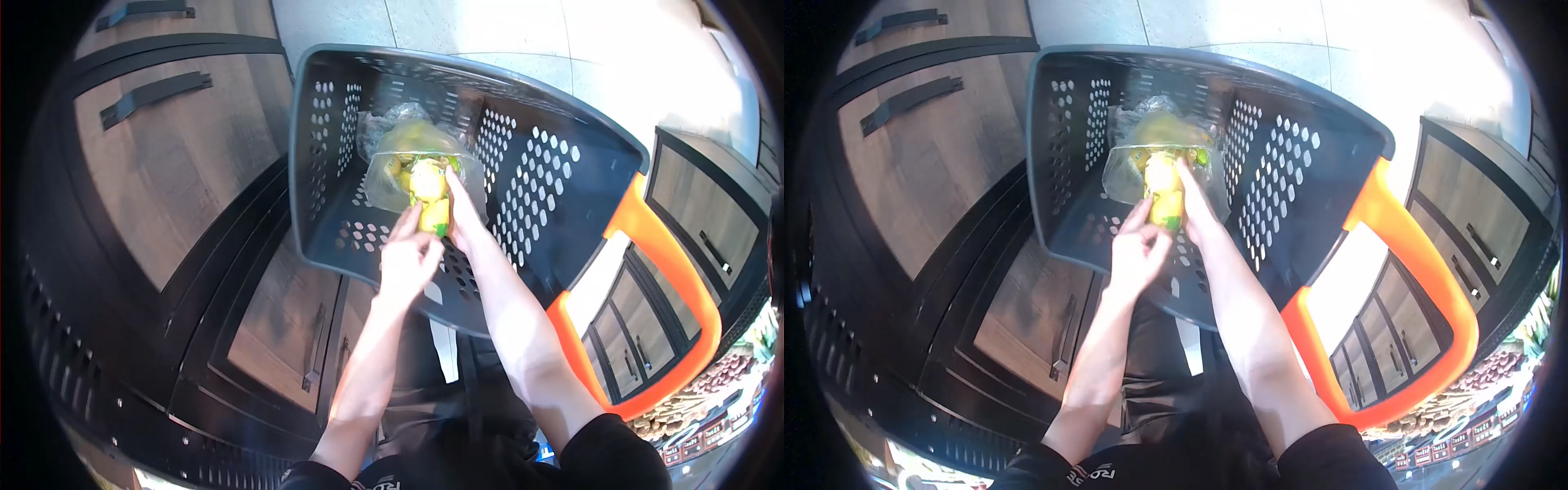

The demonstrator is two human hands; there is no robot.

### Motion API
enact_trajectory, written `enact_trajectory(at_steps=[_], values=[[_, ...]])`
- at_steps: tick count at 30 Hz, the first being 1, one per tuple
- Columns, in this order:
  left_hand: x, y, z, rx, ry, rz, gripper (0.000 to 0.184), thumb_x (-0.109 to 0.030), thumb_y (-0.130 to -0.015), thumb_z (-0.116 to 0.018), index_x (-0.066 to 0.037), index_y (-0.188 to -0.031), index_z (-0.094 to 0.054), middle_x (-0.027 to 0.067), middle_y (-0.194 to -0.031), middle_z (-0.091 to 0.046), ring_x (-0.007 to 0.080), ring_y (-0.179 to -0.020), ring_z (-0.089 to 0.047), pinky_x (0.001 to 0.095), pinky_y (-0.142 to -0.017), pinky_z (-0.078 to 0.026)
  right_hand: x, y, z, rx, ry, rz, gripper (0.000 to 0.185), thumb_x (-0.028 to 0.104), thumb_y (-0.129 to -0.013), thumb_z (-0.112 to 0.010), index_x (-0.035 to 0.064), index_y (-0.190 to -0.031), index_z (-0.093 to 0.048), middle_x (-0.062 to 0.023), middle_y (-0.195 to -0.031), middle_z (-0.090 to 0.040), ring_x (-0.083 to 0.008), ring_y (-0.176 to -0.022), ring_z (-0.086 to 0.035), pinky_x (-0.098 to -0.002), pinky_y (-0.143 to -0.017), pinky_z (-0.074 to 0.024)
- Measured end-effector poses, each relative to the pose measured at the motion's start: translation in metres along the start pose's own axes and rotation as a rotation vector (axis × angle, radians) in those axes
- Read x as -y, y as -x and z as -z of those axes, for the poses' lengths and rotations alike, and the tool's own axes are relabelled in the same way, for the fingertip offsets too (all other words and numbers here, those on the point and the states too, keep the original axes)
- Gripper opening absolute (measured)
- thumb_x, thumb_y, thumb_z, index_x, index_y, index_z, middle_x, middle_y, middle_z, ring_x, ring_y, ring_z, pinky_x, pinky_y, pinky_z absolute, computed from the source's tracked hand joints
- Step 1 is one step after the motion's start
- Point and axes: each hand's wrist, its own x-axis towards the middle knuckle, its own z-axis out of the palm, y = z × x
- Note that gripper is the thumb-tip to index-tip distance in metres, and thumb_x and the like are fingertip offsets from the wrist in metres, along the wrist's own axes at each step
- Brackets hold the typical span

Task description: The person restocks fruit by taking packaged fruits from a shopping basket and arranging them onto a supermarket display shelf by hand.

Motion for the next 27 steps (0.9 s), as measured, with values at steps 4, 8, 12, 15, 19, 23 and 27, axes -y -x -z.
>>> enact_trajectory(at_steps=[4, 8, 12, 15, 19, 23, 27], values=[[-0.058, 0.041, 0.025, -0.139, -0.107, -0.155, 0.010, -0.010, -0.072, -0.069, 0.000, -0.072, -0.069, 0.0225, -0.132, -0.054, 0.0448, -0.125, -0.047, 0.0434, -0.104, -0.041, -0.008, 0.060, -0.029, 0.192, -0.078, -0.067, 0.054, 0.051, -0.094, -0.051, 0.0069, -0.126, -0.053, -0.0103, -0.111, -0.064, -0.0196, -0.093, -0.064, -0.0345, -0.082, -0.0530], [-0.118, 0.083, 0.064, -0.143, 0.050, -0.296, 0.012, -0.011, -0.069, -0.075, -0.004, -0.076, -0.070, 0.0193, -0.131, -0.056, 0.0429, -0.131, -0.042, 0.0507, -0.108, -0.034, 0.006, 0.149, -0.064, 0.511, -0.247, -0.116, 0.067, 0.059, -0.094, -0.040, 0.0024, -0.130, -0.048, -0.0192, -0.118, -0.061, -0.0269, -0.093, -0.065, -0.0404, -0.082, -0.0562], [-0.169, 0.129, 0.113, -0.157, 0.407, -0.265, 0.012, -0.007, -0.075, -0.070, 0.000, -0.084, -0.070, 0.0221, -0.126, -0.059, 0.0391, -0.128, -0.047, 0.0496, -0.108, -0.034, 0.007, 0.206, -0.080, 0.863, -0.341, -0.143, 0.084, 0.067, -0.091, -0.039, -0.0015, -0.139, -0.036, -0.0282, -0.133, -0.048, -0.0369, -0.114, -0.056, -0.0468, -0.096, -0.0488], [-0.198, 0.168, 0.134, -0.513, 0.643, -0.074, 0.009, -0.003, -0.086, -0.063, 0.004, -0.091, -0.066, 0.0179, -0.112, -0.064, 0.0257, -0.108, -0.060, 0.0366, -0.095, -0.045, 0.011, 0.265, -0.107, 0.954, -0.213, -0.061, 0.093, 0.071, -0.088, -0.040, -0.0046, -0.140, -0.032, -0.0331, -0.137, -0.041, -0.0406, -0.132, -0.040, -0.0517, -0.112, -0.0294], [-0.228, 0.197, 0.167, -0.531, 0.999, 0.123, 0.022, -0.004, -0.091, -0.062, 0.003, -0.111, -0.059, 0.0086, -0.107, -0.064, 0.0157, -0.102, -0.059, 0.0305, -0.092, -0.045, 0.009, 0.342, -0.153, 0.921, -0.146, -0.101, 0.090, 0.069, -0.088, -0.041, -0.0040, -0.140, -0.034, -0.0290, -0.139, -0.041, -0.0408, -0.133, -0.038, -0.0459, -0.113, -0.0305], [-0.237, 0.236, 0.182, -0.319, 1.181, 0.062, 0.044, -0.024, -0.089, -0.067, 0.002, -0.122, -0.054, 0.0088, -0.114, -0.062, 0.0154, -0.107, -0.057, 0.0306, -0.095, -0.044, -0.007, 0.385, -0.161, 0.988, 0.225, -0.093, 0.088, 0.068, -0.091, -0.035, -0.0062, -0.139, -0.035, -0.0276, -0.144, -0.037, -0.0370, -0.135, -0.037, -0.0426, -0.113, -0.0294], [-0.251, 0.271, 0.199, -0.349, 1.147, -0.047, 0.053, -0.027, -0.086, -0.069, 0.004, -0.124, -0.051, 0.0092, -0.116, -0.062, 0.0166, -0.110, -0.056, 0.0317, -0.098, -0.042, -0.015, 0.418, -0.169, 0.978, 0.398, -0.211, 0.057, 0.048, -0.102, -0.033, 0.0035, -0.136, -0.042, -0.0092, -0.133, -0.052, -0.0179, -0.119, -0.053, -0.0339, -0.099, -0.0438]])
